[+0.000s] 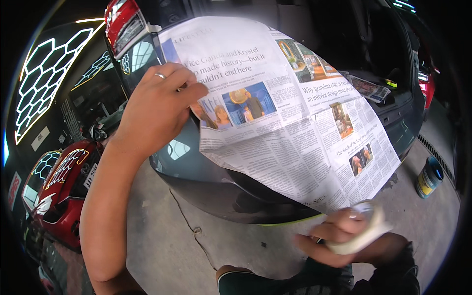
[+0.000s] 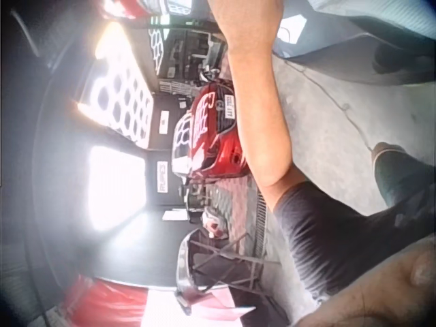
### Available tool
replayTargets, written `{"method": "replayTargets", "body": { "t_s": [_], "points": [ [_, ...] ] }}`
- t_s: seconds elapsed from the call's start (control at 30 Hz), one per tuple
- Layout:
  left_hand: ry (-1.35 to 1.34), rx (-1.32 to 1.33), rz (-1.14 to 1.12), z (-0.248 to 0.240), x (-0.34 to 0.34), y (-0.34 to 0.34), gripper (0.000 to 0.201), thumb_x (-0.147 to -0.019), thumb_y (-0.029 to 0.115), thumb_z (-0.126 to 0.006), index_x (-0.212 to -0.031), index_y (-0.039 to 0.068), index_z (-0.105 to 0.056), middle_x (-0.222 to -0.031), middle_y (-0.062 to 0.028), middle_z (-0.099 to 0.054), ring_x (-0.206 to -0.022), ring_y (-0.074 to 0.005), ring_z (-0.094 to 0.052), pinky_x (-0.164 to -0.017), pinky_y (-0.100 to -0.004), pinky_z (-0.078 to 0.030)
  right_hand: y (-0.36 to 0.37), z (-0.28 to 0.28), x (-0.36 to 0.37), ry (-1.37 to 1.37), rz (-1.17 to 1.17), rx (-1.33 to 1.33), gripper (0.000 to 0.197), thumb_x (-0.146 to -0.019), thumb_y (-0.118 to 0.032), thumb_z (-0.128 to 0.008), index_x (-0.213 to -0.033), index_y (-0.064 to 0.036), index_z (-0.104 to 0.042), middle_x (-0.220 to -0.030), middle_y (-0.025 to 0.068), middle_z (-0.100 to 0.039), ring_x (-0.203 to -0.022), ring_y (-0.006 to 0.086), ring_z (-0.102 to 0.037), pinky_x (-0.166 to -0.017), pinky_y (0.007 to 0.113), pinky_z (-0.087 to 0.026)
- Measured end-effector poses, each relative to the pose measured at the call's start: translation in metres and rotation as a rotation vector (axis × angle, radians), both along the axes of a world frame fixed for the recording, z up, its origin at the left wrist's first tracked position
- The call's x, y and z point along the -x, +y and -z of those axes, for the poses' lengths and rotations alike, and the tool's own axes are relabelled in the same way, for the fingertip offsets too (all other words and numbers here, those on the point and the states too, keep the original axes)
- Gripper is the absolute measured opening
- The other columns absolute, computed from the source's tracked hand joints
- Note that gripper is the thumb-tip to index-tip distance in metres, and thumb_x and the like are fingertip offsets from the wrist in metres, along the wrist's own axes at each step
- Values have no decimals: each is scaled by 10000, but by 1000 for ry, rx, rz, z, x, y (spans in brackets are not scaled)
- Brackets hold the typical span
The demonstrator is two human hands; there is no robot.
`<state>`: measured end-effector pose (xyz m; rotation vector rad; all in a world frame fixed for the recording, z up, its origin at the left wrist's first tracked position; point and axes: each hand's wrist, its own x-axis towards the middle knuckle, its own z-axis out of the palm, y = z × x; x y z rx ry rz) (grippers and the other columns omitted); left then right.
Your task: The person places a sheet of newspaper on the rear trunk of a dark-colored car and secures it using masking tape. They smooth the paper and apply multiple strips of tape to the edges and center to hold it in place. The person then removes the newspaper and applies a strip of tape directly to the car's surface.
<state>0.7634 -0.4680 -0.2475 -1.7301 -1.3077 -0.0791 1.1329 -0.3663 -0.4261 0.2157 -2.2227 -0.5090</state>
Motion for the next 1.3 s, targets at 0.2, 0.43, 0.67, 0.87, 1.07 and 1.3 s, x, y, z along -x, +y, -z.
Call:
{"method": "replayTargets", "body": {
  "t_s": [0.2,0.43,0.67,0.87,1.07,1.3],
  "points": [
    [-44,-13,38,10,0,0,360,-753,-57,-858,-1073,73,-756,-1137,-64,-721,-1244,-329,-662,-1133,-471,-498,14,27,51,286,456,378,418,-821,-295,-926,-1198,-133,-846,-1197,99,-641,-1065,324,-571,-873,449,-465],
    [-102,-14,51,7,-20,8,272,-766,-60,-813,-986,62,-710,-989,-88,-702,-1041,-337,-667,-1018,-445,-513,15,41,95,358,295,456,328,-766,-304,-992,-997,-131,-837,-1104,62,-620,-1082,321,-560,-884,469,-440],
    [-72,-40,74,-1,-25,5,270,-793,-58,-787,-1013,71,-698,-963,-97,-688,-1015,-348,-659,-960,-455,-511,26,31,102,381,229,525,157,-817,-153,-889,-871,-104,-751,-1053,85,-646,-1029,352,-608,-835,503,-487],
    [-89,-124,53,15,-17,11,225,-837,-9,-789,-1016,74,-681,-960,-100,-666,-1001,-347,-654,-929,-459,-509,22,-6,49,228,91,676,164,-789,4,-858,-907,-36,-750,-1052,151,-658,-992,353,-663,-845,451,-523],
    [48,-121,111,25,-24,24,269,-808,25,-832,-1037,93,-709,-991,-66,-654,-1011,-313,-640,-930,-450,-510,22,-17,-42,9,200,333,387,-710,47,-805,-1085,-46,-795,-1010,87,-645,-873,326,-660,-776,487,-527],
    [160,-139,147,28,-17,26,322,-710,53,-878,-981,115,-716,-990,-30,-634,-1009,-274,-633,-908,-425,-515,23,-8,-39,-15,121,563,479,-767,106,-794,-1228,-15,-748,-974,141,-748,-721,316,-728,-636,437,-581]
  ]
}}
